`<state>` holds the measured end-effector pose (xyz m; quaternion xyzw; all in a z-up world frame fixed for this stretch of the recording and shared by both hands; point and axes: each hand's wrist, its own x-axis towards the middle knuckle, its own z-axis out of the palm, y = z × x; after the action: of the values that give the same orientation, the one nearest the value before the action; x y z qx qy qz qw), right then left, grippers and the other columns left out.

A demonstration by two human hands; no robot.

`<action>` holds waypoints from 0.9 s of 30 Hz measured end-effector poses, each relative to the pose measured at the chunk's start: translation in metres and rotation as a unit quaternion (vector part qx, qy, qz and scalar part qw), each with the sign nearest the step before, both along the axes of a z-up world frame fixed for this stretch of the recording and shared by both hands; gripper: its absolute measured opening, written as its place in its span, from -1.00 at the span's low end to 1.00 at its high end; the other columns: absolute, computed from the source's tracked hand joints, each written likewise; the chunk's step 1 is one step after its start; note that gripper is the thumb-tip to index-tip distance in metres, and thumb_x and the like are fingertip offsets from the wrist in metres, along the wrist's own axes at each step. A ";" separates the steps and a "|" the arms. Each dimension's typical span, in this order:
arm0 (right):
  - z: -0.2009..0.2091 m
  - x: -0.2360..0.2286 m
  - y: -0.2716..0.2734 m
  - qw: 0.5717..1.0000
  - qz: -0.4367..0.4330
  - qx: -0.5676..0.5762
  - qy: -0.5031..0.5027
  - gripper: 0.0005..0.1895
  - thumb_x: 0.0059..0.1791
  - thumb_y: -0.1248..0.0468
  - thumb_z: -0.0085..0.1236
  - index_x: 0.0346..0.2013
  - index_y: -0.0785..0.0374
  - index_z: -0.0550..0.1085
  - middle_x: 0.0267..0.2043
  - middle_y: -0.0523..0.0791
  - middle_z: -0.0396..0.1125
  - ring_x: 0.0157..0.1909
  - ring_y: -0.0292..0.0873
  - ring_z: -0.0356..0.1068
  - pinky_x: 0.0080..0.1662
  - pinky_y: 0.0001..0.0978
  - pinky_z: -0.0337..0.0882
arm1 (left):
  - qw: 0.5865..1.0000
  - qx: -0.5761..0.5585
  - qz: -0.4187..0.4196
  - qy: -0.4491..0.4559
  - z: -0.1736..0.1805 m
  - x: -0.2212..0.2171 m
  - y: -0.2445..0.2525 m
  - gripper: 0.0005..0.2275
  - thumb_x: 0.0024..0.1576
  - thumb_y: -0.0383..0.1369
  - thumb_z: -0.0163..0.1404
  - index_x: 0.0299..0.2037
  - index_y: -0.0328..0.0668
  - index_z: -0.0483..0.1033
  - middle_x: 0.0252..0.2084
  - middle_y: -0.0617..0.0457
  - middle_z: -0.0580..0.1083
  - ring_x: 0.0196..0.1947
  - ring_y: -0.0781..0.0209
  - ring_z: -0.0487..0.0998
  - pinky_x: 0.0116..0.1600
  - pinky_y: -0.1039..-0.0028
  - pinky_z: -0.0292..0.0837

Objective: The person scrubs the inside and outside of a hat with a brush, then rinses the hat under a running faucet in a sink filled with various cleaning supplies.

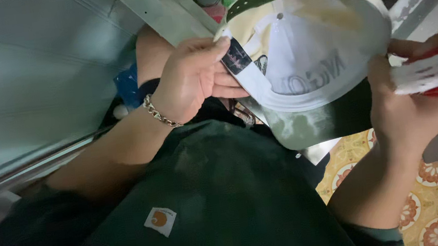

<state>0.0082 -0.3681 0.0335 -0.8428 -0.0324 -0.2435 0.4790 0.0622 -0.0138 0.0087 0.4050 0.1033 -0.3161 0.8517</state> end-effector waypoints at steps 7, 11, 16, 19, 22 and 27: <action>0.010 0.001 0.008 0.997 0.008 -0.076 -0.006 -0.53 0.28 0.82 0.48 0.17 0.62 0.28 0.16 0.23 0.43 0.25 0.24 0.70 0.56 0.17 0.64 | 0.995 0.082 0.009 0.049 0.002 0.001 -0.004 -0.30 0.20 0.06 0.17 0.24 -0.60 0.64 0.27 -0.74 0.74 0.27 -0.82 0.85 0.26 -0.60 0.89; 0.005 0.003 0.008 1.000 0.008 -0.003 -0.002 -0.45 0.28 0.84 0.47 0.16 0.52 0.20 0.17 0.17 0.22 0.18 0.18 0.53 0.41 0.08 0.76 | 0.999 -0.020 -0.016 -0.022 -0.018 -0.007 0.006 -0.37 0.43 -0.04 0.07 0.47 -0.54 0.55 0.32 -0.63 0.71 0.34 -0.73 0.80 0.31 -0.62 0.84; -0.002 0.005 0.010 0.997 0.048 0.060 -0.005 -0.26 0.26 0.95 0.29 0.39 0.34 0.09 0.33 0.16 0.09 0.37 -0.04 0.14 0.50 0.22 0.73 | 0.993 -0.086 0.005 -0.080 -0.035 -0.009 0.005 -0.45 0.56 -0.20 0.06 0.63 -0.52 0.45 0.49 -0.46 0.64 0.55 -0.57 0.68 0.46 -0.58 0.80; -0.029 0.011 0.002 0.990 0.035 0.136 -0.023 0.04 0.26 1.04 0.19 0.64 -0.02 0.08 0.69 0.13 0.08 0.55 -0.05 0.08 0.35 0.11 0.47 | 0.999 0.032 0.041 0.006 -0.033 0.003 -0.005 -0.27 0.26 -0.07 0.22 0.52 -0.57 0.56 0.37 -0.63 0.70 0.35 -0.65 0.82 0.38 -0.50 0.85; -0.035 0.021 0.011 0.990 -0.022 0.139 -0.016 -0.25 0.16 0.82 0.40 0.39 0.23 0.20 0.22 -0.01 0.19 0.07 0.06 0.54 0.26 -0.03 0.68 | 0.995 0.075 0.036 -0.058 -0.041 0.015 -0.013 -0.35 0.29 0.05 0.22 0.32 -0.49 0.68 0.22 -0.42 0.80 0.21 -0.29 0.92 0.24 -0.10 0.98; -0.050 0.019 0.000 0.980 -0.053 0.187 0.027 -0.38 0.11 0.64 0.52 0.22 0.20 0.30 0.20 -0.07 0.29 0.06 0.01 0.58 0.24 0.08 0.77 | 0.937 0.252 -0.004 -0.240 -0.032 0.015 -0.009 -0.58 0.53 0.02 -0.01 -0.22 -0.14 0.60 -0.34 0.08 0.58 -0.14 0.12 0.90 0.05 0.23 1.09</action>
<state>0.0271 -0.3680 -0.0168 -0.7447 0.0713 -0.2476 0.6156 0.0776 -0.0226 -0.0230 0.6710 -0.0294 -0.1766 0.7195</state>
